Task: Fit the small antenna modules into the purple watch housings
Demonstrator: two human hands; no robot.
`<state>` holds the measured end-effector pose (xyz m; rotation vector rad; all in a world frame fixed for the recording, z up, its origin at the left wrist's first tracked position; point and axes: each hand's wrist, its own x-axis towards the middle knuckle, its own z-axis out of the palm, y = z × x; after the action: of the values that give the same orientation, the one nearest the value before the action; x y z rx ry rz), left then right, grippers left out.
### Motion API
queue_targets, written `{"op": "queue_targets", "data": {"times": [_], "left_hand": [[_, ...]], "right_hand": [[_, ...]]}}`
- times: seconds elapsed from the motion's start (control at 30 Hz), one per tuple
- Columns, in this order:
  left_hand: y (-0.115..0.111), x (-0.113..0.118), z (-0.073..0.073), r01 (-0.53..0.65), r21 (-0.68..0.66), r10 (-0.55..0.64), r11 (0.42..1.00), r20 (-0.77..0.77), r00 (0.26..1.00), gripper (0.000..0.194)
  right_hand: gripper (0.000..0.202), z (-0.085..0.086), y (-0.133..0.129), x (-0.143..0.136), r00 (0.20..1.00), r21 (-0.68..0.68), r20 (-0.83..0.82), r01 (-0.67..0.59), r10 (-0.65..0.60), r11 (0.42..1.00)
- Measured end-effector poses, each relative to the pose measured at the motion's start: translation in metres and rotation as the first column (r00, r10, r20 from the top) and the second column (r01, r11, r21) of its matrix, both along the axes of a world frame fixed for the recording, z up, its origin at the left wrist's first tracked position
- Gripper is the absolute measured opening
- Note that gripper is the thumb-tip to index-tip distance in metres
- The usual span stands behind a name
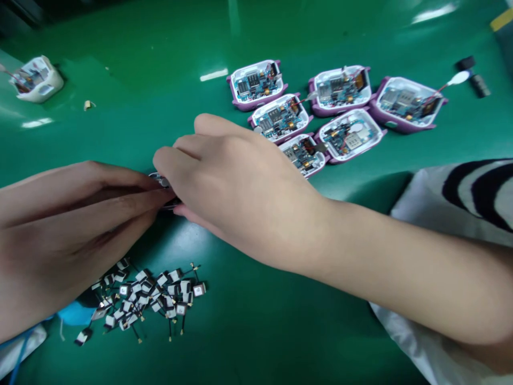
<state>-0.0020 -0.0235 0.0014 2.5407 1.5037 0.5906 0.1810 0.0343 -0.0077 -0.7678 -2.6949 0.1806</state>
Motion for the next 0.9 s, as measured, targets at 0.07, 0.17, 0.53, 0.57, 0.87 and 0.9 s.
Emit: {"op": "queue_targets", "data": {"times": [0.07, 0.17, 0.53, 0.57, 0.87, 0.9], "left_hand": [[-0.001, 0.003, 0.005, -0.041, -0.080, 0.038, 0.996, -0.033, 0.999, 0.021], [-0.004, 0.006, 0.013, -0.105, -0.170, 0.090, 0.980, -0.090, 0.992, 0.021], [-0.001, 0.005, 0.013, -0.149, -0.153, 0.136, 0.977, -0.096, 0.986, 0.030], [-0.001, 0.006, 0.012, -0.154, -0.133, 0.145, 0.979, -0.079, 0.986, 0.030], [0.000, 0.006, 0.004, -0.159, -0.064, 0.158, 0.985, -0.013, 0.987, 0.028], [0.000, 0.006, 0.004, -0.166, -0.082, 0.165, 0.983, -0.021, 0.986, 0.028]], "right_hand": [[0.024, 0.000, 0.000, 0.000, 1.000, 0.001, -0.016, -0.005, 0.005, 1.000], [0.024, 0.000, 0.000, -0.001, 1.000, 0.012, 0.003, 0.010, -0.010, 1.000], [0.022, 0.001, 0.000, -0.002, 0.997, 0.011, 0.079, 0.026, -0.027, 1.000], [0.022, 0.001, 0.000, -0.002, 0.998, 0.013, 0.061, 0.022, -0.023, 1.000], [0.019, 0.000, -0.002, -0.002, 0.995, 0.024, 0.078, 0.055, -0.057, 0.998], [0.019, 0.001, -0.001, -0.003, 0.995, 0.030, 0.081, 0.058, -0.060, 0.998]]}}
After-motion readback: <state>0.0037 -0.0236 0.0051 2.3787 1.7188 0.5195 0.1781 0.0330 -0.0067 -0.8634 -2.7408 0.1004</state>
